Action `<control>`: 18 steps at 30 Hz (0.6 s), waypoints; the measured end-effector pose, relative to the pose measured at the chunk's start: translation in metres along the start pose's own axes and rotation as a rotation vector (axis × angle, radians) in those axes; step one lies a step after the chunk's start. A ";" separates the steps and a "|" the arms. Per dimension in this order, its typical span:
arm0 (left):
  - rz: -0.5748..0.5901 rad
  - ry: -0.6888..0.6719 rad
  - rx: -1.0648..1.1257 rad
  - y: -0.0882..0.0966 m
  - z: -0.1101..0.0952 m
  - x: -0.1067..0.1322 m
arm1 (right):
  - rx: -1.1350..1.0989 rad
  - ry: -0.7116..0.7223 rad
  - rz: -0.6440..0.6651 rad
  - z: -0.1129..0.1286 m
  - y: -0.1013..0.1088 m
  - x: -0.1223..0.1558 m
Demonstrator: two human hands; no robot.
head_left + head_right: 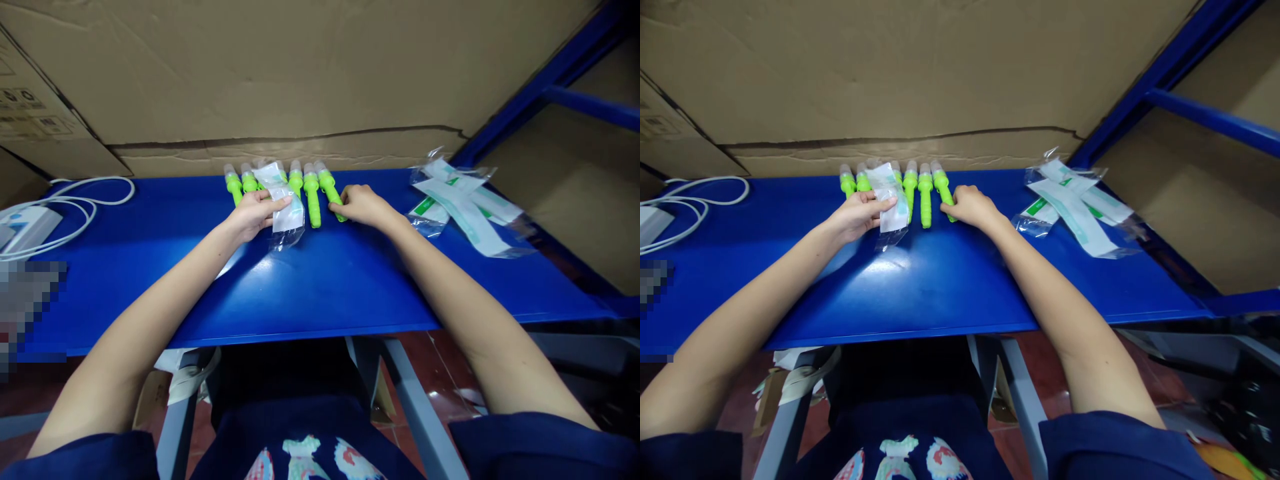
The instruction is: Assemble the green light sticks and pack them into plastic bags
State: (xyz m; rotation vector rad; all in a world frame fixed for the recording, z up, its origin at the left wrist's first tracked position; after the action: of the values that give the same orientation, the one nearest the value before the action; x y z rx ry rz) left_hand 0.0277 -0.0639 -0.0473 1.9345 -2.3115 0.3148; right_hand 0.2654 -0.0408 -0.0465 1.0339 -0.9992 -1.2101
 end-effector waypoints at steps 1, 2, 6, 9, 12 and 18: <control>-0.017 0.009 0.010 -0.001 -0.001 0.000 | -0.014 0.001 0.011 -0.001 0.001 0.000; -0.039 0.012 0.023 -0.001 -0.002 0.001 | -0.028 0.000 0.025 -0.001 0.002 0.000; -0.066 -0.005 0.089 -0.005 -0.004 0.003 | -0.052 0.004 0.047 -0.001 0.005 0.002; 0.016 -0.038 0.127 -0.007 -0.004 0.004 | -0.036 0.006 0.048 -0.001 0.005 0.002; 0.091 -0.057 0.147 -0.009 -0.003 0.006 | -0.024 0.005 0.041 -0.002 0.004 0.001; -0.010 -0.063 0.102 -0.008 -0.003 0.005 | -0.034 0.017 0.024 -0.004 0.002 0.000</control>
State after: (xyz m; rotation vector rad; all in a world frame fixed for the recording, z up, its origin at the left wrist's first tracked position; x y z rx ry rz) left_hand 0.0339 -0.0698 -0.0426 2.0312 -2.3675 0.3839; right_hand 0.2701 -0.0405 -0.0451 1.0013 -0.9716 -1.1931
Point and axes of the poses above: each hand's wrist, its own x-axis away from the middle knuckle, its own y-axis out of the back of the hand, z = x × y, the point moved 3 cm from there along -x, towards the middle knuckle, and after that the axes turned 5 degrees about -x, right-handed, at the moved point
